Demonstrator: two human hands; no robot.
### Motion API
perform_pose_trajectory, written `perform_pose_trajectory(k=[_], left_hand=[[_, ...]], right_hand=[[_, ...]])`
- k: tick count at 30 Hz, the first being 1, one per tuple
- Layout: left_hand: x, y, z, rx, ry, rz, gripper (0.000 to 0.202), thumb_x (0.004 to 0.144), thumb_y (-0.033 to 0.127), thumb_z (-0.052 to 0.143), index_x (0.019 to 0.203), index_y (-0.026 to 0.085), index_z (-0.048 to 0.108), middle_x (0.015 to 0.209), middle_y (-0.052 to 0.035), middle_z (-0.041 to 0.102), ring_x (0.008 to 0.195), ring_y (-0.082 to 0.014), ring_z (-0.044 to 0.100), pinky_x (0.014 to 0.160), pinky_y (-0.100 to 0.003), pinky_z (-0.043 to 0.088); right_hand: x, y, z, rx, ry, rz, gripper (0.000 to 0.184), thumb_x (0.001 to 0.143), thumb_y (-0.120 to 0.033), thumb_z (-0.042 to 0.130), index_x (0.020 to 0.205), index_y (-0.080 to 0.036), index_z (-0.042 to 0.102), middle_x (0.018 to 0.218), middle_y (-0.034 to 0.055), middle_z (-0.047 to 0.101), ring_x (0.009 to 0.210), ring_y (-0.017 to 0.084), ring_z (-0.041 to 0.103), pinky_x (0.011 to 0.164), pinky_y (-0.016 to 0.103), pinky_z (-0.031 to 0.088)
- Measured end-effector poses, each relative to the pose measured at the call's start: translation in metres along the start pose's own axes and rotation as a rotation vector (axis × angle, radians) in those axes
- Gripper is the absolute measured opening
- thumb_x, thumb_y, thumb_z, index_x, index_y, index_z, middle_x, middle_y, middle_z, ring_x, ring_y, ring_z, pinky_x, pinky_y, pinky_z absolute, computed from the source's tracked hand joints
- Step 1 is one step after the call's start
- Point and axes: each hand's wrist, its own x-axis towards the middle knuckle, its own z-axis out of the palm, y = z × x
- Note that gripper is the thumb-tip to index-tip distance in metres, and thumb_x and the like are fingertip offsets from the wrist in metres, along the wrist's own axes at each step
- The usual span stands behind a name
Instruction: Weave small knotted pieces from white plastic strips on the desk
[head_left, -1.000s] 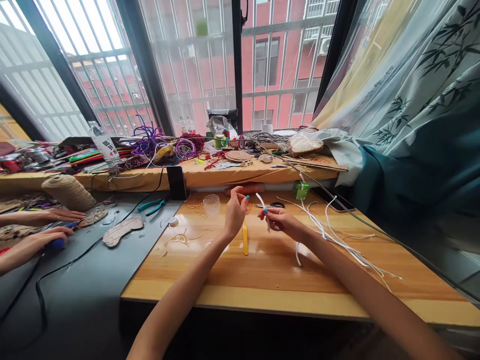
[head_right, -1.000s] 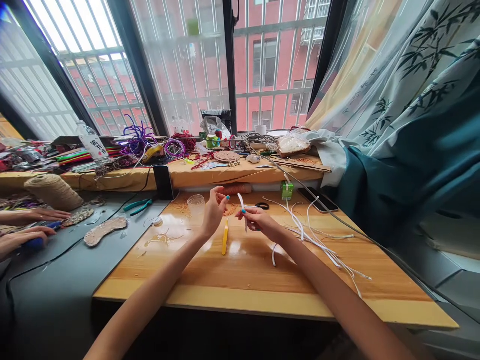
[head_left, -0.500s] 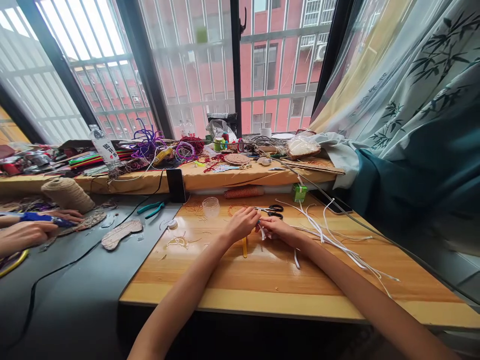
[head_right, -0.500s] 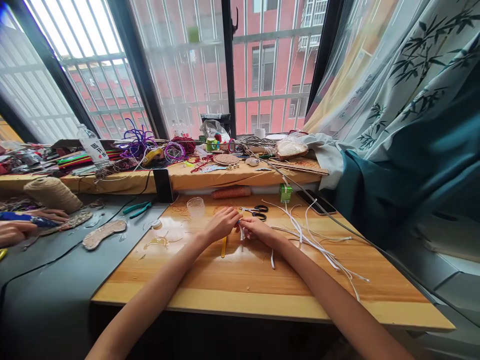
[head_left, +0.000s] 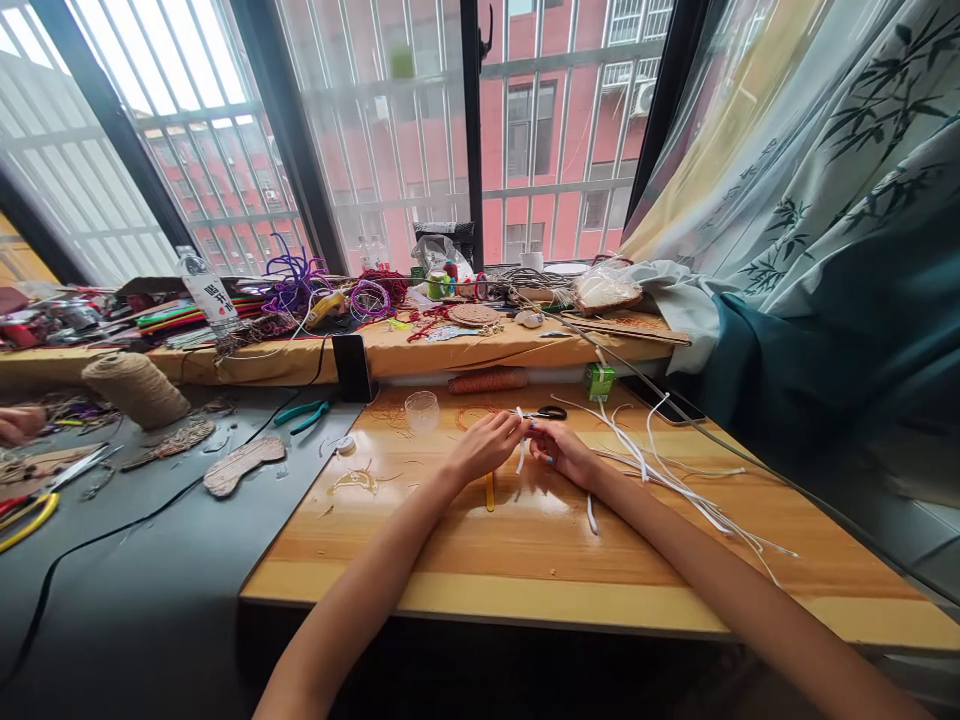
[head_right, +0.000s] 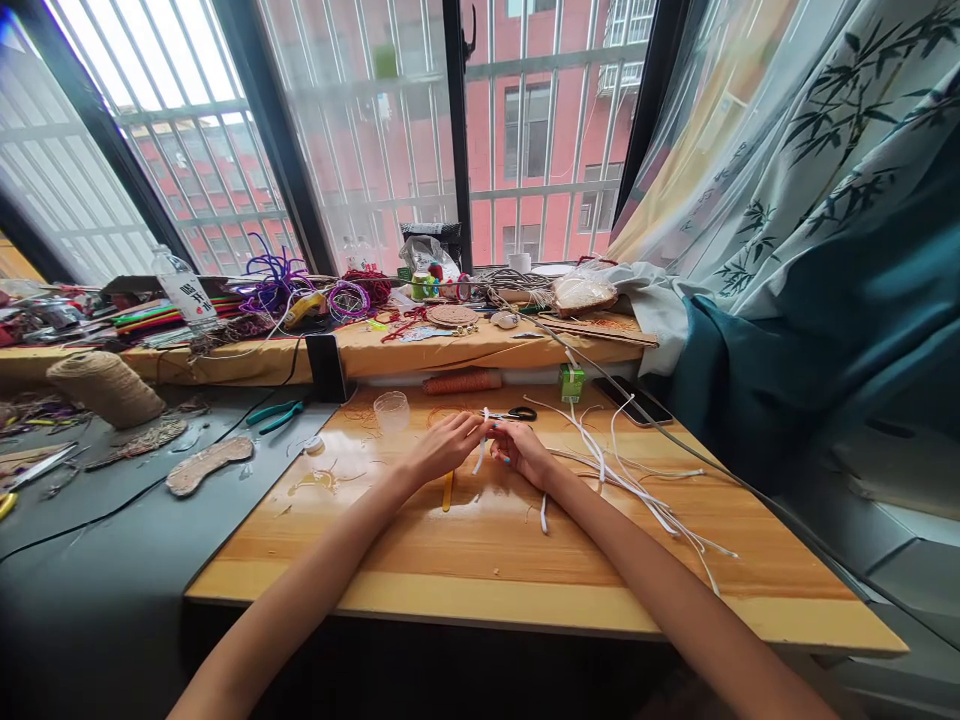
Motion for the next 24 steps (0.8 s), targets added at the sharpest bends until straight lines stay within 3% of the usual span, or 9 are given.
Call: perform_pose_trajectory(k=[13, 24], left_hand=[[0.0019, 0.0038, 0.0027, 0.004, 0.039, 0.093, 0.025, 0.085, 0.014, 0.026, 0.102, 0.013, 0.043, 0.097, -0.0075, 0.053, 0.092, -0.0161, 0.047, 0.077, -0.027, 0.039], [0.0005, 0.0024, 0.0014, 0.084, 0.045, 0.140, 0.020, 0.084, 0.014, 0.029, 0.095, 0.016, 0.046, 0.091, -0.0059, 0.052, 0.081, -0.0147, 0.048, 0.069, -0.026, 0.040]], right_hand=[[0.0014, 0.0027, 0.0003, -0.015, -0.030, -0.102, 0.018, 0.062, -0.029, 0.062, 0.072, -0.013, 0.058, 0.057, -0.0036, 0.049, 0.040, 0.002, 0.036, 0.037, 0.017, 0.026], [-0.0006, 0.0026, 0.0045, -0.001, 0.051, -0.110, 0.022, 0.060, -0.028, 0.063, 0.074, -0.015, 0.054, 0.057, -0.0045, 0.050, 0.039, 0.002, 0.037, 0.037, 0.016, 0.028]])
